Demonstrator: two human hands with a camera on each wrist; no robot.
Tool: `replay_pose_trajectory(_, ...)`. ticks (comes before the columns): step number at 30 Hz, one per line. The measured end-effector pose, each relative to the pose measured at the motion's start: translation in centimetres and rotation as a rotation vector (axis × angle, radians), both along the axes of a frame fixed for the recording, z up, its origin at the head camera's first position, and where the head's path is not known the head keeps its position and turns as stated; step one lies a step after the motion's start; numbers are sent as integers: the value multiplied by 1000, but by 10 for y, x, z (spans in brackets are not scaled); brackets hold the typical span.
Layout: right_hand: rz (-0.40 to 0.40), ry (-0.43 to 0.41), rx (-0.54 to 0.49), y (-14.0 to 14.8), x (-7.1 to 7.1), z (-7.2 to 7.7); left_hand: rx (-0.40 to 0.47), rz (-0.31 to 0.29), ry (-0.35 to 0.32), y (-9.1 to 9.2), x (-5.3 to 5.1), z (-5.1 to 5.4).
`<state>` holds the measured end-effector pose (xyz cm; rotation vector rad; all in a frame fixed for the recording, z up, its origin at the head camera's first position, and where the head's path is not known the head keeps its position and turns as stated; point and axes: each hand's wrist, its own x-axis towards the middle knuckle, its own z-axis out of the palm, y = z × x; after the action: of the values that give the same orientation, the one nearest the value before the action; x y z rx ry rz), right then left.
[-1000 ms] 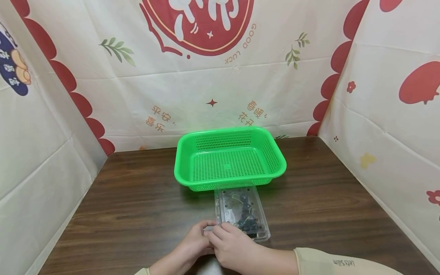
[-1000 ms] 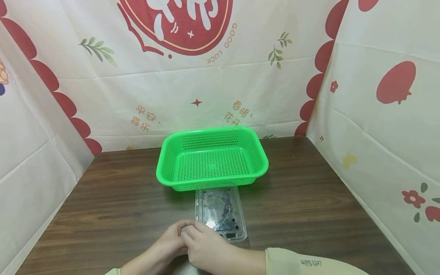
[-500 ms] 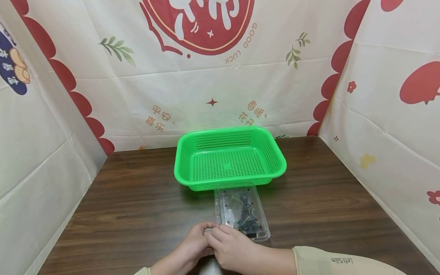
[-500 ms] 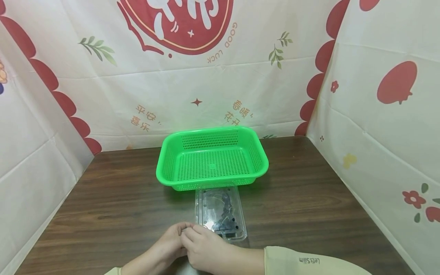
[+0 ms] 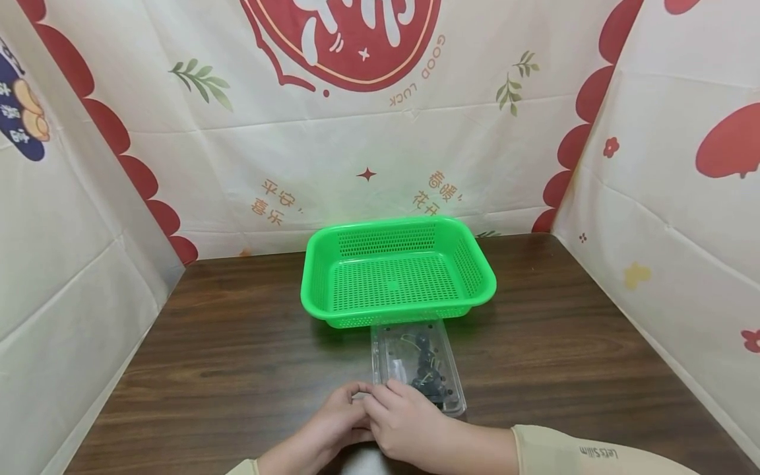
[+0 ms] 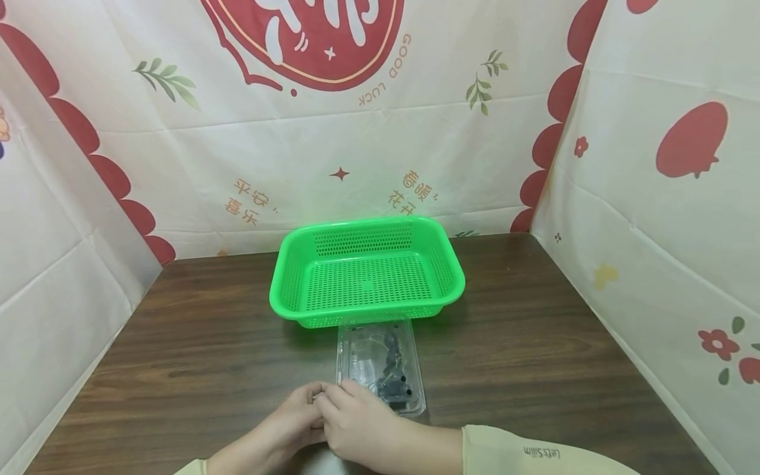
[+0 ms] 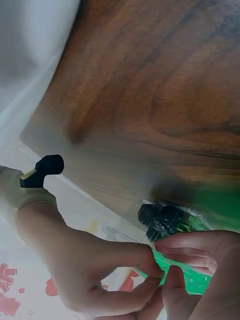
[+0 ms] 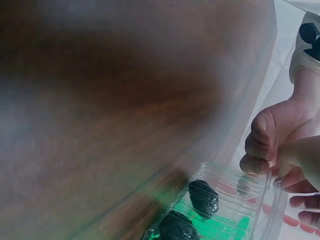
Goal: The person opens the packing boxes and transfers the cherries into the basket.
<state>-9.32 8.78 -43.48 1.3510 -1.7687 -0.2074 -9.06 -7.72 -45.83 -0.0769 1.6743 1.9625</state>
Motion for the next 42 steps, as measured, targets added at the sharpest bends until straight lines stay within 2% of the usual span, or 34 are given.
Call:
replay_pose_trajectory(7,-58,-32,-13,5,-1,0,9,2,3,-3,-6,-3)
replay_pose_trajectory(17,-200,-230,-86,20,-1,-8,28,-24,2,-2,-7,-3)
replay_pose_trajectory(24,-279,-365,-100,34,-3,-12,49,-54,32,-5,-8,-5)
replay_pose_trajectory(34,-314,-438,-78,41,-5,-13,31,-61,36,-8,-9,-3)
replay_pose_trajectory(42,-297,-496,-85,43,-6,-12,16,-58,73,-8,-15,-4)
